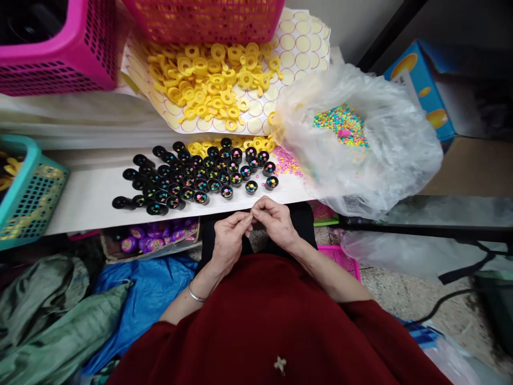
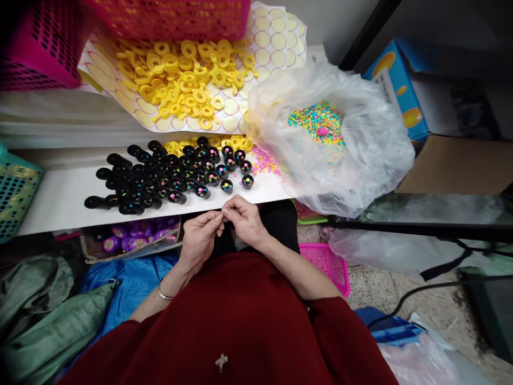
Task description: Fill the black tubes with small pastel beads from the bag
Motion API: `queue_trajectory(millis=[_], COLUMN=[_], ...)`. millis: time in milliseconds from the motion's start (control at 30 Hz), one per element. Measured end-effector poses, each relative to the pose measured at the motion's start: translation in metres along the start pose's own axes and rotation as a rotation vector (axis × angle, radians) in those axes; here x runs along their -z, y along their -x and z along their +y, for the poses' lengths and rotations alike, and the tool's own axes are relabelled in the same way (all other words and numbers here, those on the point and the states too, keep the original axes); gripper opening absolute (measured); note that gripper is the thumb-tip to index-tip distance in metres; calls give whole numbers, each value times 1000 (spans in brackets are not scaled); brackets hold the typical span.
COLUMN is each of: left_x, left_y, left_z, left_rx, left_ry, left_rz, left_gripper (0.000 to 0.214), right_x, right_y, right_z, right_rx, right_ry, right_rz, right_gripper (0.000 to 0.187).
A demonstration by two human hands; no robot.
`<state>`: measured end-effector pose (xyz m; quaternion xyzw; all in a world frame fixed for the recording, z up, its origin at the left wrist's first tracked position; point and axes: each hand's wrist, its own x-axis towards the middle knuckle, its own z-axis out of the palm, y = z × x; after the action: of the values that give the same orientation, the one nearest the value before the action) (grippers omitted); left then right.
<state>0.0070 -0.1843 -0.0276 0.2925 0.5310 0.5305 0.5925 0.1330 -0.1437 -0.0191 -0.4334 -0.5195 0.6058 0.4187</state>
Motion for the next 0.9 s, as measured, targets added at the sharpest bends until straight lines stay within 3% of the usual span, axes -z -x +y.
queue_trajectory(millis=[200, 467, 733, 900], left_x=[9, 1, 11, 18], left_y=[-8, -13, -18, -14], left_z=[-7, -3, 0, -2], left_rx=[20, 55, 101, 12], left_ry=[8, 158, 171, 161], left_rz=[-2, 173, 145, 169], left_gripper=[33, 41, 34, 35], right_x=[-3, -14, -6, -9], right_y=[-5, -4, -11, -22], right_z=[11, 17, 15, 0], right_rx=[-13, 317, 373, 409], right_ry=[84, 342, 663, 834], right_rz=[-42, -6, -192, -295], right_gripper=[26, 15, 24, 31])
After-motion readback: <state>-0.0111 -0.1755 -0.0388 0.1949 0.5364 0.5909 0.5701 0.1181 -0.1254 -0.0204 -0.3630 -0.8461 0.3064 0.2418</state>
